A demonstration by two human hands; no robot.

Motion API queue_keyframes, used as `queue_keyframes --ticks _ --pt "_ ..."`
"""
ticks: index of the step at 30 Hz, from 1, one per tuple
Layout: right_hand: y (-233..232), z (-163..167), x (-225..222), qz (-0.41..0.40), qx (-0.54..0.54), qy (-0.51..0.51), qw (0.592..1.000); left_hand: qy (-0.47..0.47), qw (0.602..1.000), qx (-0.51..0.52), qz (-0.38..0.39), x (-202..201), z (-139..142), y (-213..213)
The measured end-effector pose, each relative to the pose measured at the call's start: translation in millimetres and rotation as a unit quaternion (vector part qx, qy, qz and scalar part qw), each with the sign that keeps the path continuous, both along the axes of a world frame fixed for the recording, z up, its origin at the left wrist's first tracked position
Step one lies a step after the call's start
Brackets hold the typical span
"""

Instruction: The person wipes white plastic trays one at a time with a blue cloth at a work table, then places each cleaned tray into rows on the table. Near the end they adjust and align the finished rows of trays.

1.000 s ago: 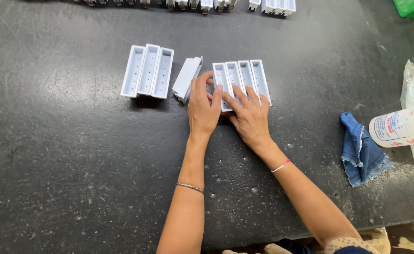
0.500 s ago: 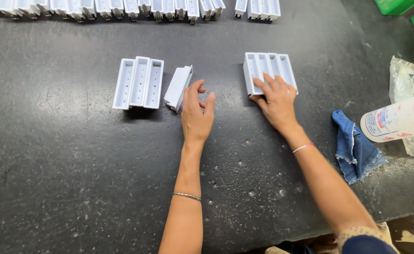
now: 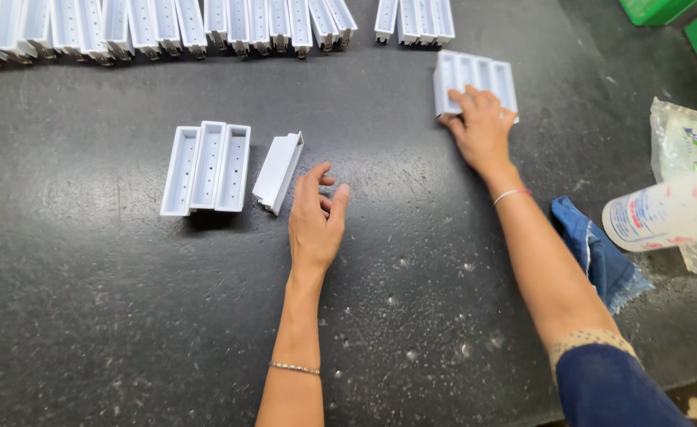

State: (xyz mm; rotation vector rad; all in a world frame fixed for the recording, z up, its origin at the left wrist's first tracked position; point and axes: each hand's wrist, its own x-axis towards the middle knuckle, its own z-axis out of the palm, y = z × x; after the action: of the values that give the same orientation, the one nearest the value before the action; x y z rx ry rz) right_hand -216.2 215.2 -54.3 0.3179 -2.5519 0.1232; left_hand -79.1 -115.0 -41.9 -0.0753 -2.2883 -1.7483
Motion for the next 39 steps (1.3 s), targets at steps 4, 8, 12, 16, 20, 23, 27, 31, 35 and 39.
queue_keyframes --ticks 4,8,12,16,20,23,27,31,35,39 --pt "33.0 -2.6 -48.5 -0.010 -0.007 0.010 1.000 0.008 0.999 -0.033 0.002 -2.0 -0.7 4.7" --pt "51.8 -1.8 -95.6 0.007 0.000 0.013 1.000 -0.002 0.999 -0.052 0.002 -3.4 -0.2 8.6" --pt "62.3 5.6 -142.0 0.035 0.010 0.005 0.999 -0.008 0.998 -0.060 0.010 -6.7 3.0 13.2" --pt "64.9 11.3 -182.6 0.054 0.033 -0.005 0.998 -0.008 0.997 -0.073 0.012 -9.3 4.1 13.5" --pt "68.9 14.2 -208.3 0.055 0.029 -0.046 0.997 -0.015 0.996 -0.082 0.010 -11.2 3.3 14.0" --pt "70.5 18.9 -217.5 0.064 0.017 -0.075 0.995 -0.025 0.996 -0.080 0.006 -11.2 4.0 13.2" --pt "68.9 34.4 -216.3 0.072 0.072 -0.079 0.992 -0.026 0.996 -0.082 -0.003 -10.0 5.1 9.9" --pt "30.9 32.6 -192.9 0.032 -0.060 0.026 0.997 -0.023 0.996 -0.085 -0.006 -9.1 3.3 7.9" --pt "-45.5 12.7 -185.1 0.125 -0.030 0.021 0.992 -0.014 0.996 -0.093 -0.007 -7.5 0.7 7.9" --pt "-90.8 3.9 -187.2 0.148 0.034 0.031 0.988 -0.006 0.996 -0.090 -0.011 -6.3 -1.0 5.5"
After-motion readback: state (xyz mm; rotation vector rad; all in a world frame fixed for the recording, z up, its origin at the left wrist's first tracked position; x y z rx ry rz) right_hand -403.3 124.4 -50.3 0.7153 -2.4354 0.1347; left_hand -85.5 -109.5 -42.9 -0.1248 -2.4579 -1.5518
